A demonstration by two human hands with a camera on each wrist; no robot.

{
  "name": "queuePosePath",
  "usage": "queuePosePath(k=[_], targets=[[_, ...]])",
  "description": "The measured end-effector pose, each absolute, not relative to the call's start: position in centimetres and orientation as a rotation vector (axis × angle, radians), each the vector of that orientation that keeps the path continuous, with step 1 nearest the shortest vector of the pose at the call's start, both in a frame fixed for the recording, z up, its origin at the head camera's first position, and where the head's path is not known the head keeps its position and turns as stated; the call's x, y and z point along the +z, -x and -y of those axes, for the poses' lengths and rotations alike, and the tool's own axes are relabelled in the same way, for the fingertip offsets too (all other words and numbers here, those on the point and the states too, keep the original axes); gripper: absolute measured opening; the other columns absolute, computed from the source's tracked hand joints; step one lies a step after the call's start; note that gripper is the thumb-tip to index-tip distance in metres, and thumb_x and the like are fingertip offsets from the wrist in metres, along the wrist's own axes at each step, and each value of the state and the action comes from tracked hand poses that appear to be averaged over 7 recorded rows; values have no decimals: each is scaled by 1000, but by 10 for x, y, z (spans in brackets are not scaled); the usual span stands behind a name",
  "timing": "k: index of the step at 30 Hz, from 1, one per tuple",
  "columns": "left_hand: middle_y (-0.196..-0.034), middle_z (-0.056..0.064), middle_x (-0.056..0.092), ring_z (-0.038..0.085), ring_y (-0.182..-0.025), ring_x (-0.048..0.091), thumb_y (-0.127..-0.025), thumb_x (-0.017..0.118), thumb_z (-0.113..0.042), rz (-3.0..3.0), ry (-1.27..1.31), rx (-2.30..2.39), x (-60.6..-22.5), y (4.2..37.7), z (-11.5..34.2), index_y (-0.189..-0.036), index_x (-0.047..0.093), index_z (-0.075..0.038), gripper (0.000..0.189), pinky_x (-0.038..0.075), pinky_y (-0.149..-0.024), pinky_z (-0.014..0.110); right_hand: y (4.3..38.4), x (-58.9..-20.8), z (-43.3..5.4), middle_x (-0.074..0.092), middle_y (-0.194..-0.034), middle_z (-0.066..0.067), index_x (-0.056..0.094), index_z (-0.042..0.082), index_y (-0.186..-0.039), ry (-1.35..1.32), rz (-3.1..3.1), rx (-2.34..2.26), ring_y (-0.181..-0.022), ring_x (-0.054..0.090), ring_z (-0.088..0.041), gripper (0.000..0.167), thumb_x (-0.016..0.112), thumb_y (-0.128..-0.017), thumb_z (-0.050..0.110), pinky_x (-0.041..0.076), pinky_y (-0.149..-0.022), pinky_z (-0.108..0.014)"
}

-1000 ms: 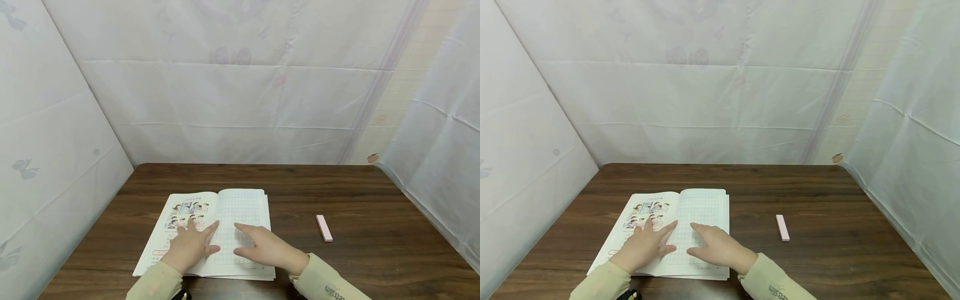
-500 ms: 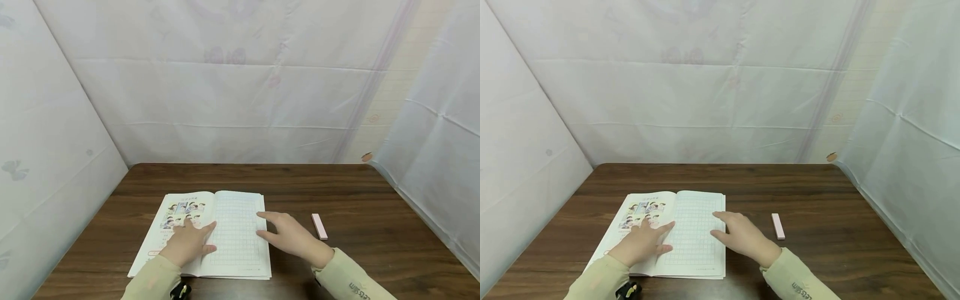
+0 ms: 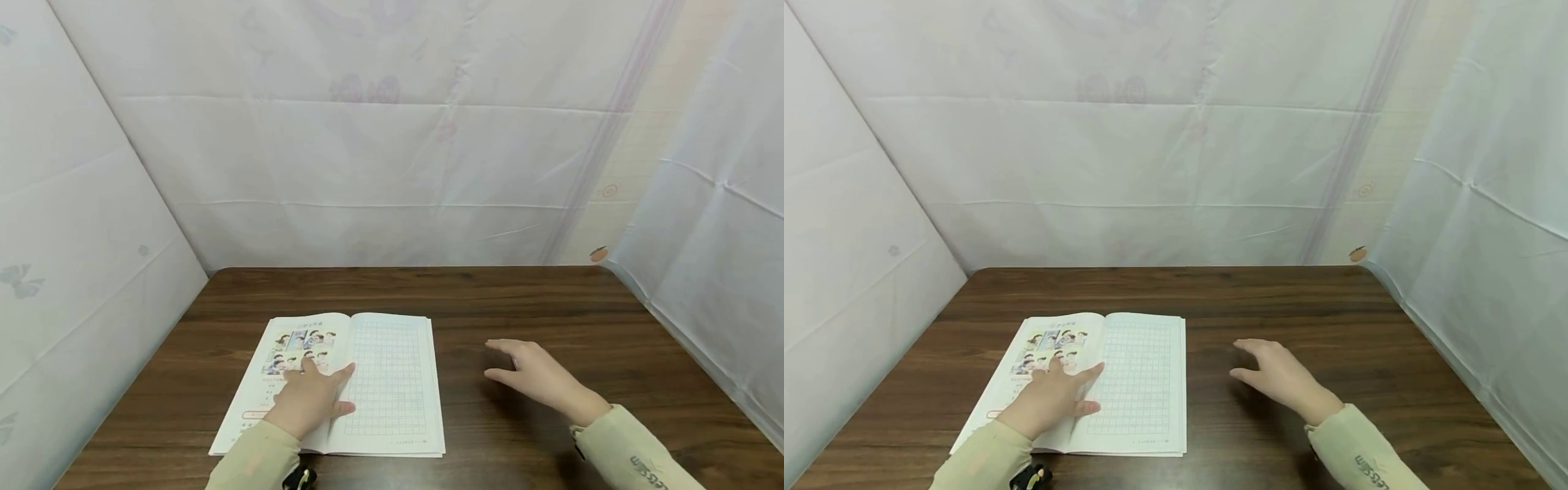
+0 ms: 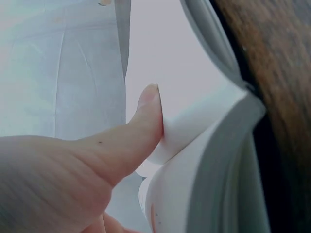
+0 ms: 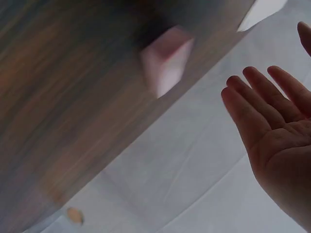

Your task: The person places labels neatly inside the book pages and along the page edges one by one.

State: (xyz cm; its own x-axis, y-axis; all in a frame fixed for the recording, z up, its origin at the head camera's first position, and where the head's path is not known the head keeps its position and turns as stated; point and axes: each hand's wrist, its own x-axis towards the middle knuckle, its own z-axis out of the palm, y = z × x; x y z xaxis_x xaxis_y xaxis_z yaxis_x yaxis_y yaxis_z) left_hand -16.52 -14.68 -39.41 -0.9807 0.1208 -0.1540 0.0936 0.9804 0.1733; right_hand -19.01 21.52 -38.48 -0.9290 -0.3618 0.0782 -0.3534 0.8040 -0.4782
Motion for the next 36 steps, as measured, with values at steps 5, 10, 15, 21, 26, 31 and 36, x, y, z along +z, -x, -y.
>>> queuePosePath(k=[5, 10, 15, 21, 26, 31, 36], targets=[[-134, 51, 37, 79, -113, 36, -79, 72, -52, -2973, -181, 218, -395, 166, 148, -143, 54, -28, 70, 49, -70, 75, 190, -388, -236, 63, -132, -20, 58, -3, -133, 572, -2986, -723, -121, 61, -37, 56, 74, -89, 29, 49, -97, -55], [-133, 50, 38, 79, -111, 38, -79, 72, -52, -2980, -205, 184, -395, 168, 149, -143, 54, -28, 71, 50, -68, 73, 191, -394, -249, 62, -133, -20, 58, -2, -134, 575, -2948, -677, -121, 60, -38, 64, 78, -84, 31, 50, -97, -55], [-134, 51, 37, 79, -112, 37, -79, 72, -52, -2968, -191, 210, -395, 168, 149, -143, 53, -27, 71, 48, -70, 75, 191, -397, -259, 62, -134, -18, 58, -2, -135, 613, -2931, -582, -122, 60, -39, 65, 81, -80, 25, 52, -94, -53], [-133, 50, 39, 77, -110, 41, -80, 72, -52, -2985, -200, 184, -396, 168, 150, -143, 54, -27, 71, 51, -69, 72, 191, -399, -265, 70, -122, -16, 67, 0, -124, 693, -2964, -482, -110, 68, -34, 48, 80, -81, 17, 56, -86, -46], [-128, 47, 44, 70, -106, 48, -79, 73, -53, -3005, -193, 193, -396, 167, 148, -142, 55, -28, 70, 52, -66, 68, 192, -402, -270, 72, -119, -12, 71, 2, -119, 752, -2988, -443, -106, 70, -32, 41, 79, -81, 15, 57, -84, -42], [-124, 43, 47, 64, -103, 51, -79, 73, -53, -3008, -174, 191, -395, 167, 146, -142, 55, -30, 70, 53, -65, 66, 193, -402, -272, 70, -124, -11, 73, 4, -115, 768, -2980, -425, -108, 69, -33, 35, 78, -83, 17, 57, -85, -44], [-119, 41, 50, 57, -93, 54, -79, 72, -55, -3039, -199, 151, -396, 165, 146, -140, 57, -29, 68, 54, -60, 60, 194, -400, -273, 68, -126, -13, 75, 4, -113, 800, -2955, -440, -110, 68, -34, 31, 76, -85, 17, 57, -85, -43]])
